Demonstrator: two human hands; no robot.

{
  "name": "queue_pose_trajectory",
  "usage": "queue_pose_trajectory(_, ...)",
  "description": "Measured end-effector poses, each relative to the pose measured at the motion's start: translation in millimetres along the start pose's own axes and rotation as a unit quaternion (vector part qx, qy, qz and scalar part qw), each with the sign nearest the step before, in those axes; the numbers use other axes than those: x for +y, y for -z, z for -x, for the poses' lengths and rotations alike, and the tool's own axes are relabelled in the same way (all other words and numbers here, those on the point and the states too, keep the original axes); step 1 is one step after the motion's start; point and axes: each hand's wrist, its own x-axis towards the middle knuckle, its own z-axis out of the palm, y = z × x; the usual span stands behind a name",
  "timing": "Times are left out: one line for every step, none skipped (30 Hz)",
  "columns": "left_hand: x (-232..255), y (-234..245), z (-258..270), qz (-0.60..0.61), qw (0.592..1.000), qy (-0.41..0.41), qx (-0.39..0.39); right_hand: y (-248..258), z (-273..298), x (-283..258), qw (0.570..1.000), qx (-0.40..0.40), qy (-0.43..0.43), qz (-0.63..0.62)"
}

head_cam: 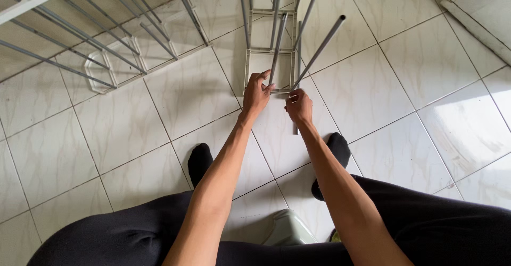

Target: The person assembles a white plastic dish rack by inserting metal rods into a base frame and then attaching a white plastic top frame. The person aligns and secures the components by hand on a tiled floor.

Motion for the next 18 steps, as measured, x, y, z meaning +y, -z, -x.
queue_pose_trajectory(2,-2,-2,0.015,1.0,-0.001,0.003,8,16,-23,0.998,0.047,0.052,-0.001)
queue_pose_trajectory(3,-4,-6,0.031,1.0,-0.002,0.006,17,30,-46,0.99,0.092,0.104,-0.001)
queue_pose_trajectory(3,-6,-9,0.047,0.999,-0.001,0.009,24,43,-65,0.979,0.135,0.155,0.002)
queue_pose_trajectory(2,-6,-15,0.042,0.999,-0.023,0.004,31,49,-84,0.976,0.132,0.172,-0.006)
queue_pose_trajectory(0,-4,-20,0.037,0.998,-0.041,-0.003,37,52,-102,0.974,0.128,0.185,-0.013)
queue_pose_trajectory(-1,-5,-21,0.032,0.998,-0.06,-0.01,42,52,-116,0.972,0.124,0.198,-0.021)
queue_pose_trajectory(-2,-5,-21,0.014,0.998,-0.06,-0.01,45,50,-128,0.968,0.125,0.218,0.003)
queue_pose_trajectory(-2,-4,-19,-0.005,0.998,-0.059,-0.009,46,48,-138,0.963,0.126,0.237,0.028)
queue_pose_trajectory(-3,-3,-18,-0.024,0.998,-0.059,-0.006,46,47,-144,0.956,0.126,0.259,0.052)
queue_pose_trajectory(-2,-4,-19,-0.011,0.998,-0.067,0.007,46,45,-146,0.957,0.124,0.257,0.056)
queue_pose_trajectory(-3,-7,-15,0.002,0.997,-0.071,0.018,46,45,-145,0.958,0.121,0.252,0.062)
queue_pose_trajectory(-4,-9,-13,0.015,0.997,-0.076,0.03,45,45,-143,0.96,0.117,0.246,0.067)
queue_pose_trajectory(-4,-11,-12,0.008,0.996,-0.081,0.037,43,44,-141,0.959,0.119,0.251,0.064)
queue_pose_trajectory(-5,-12,-12,0.002,0.995,-0.086,0.045,42,43,-139,0.957,0.121,0.255,0.061)
queue_pose_trajectory(-5,-14,-11,-0.005,0.994,-0.092,0.053,41,42,-136,0.956,0.124,0.26,0.058)
queue_pose_trajectory(-6,-15,-11,-0.005,0.995,-0.089,0.053,41,41,-133,0.961,0.113,0.246,0.053)
queue_pose_trajectory(-6,-16,-11,-0.005,0.995,-0.087,0.053,41,38,-131,0.966,0.102,0.232,0.048)
queue_pose_trajectory(-7,-16,-12,-0.006,0.995,-0.085,0.052,41,36,-128,0.971,0.092,0.217,0.042)
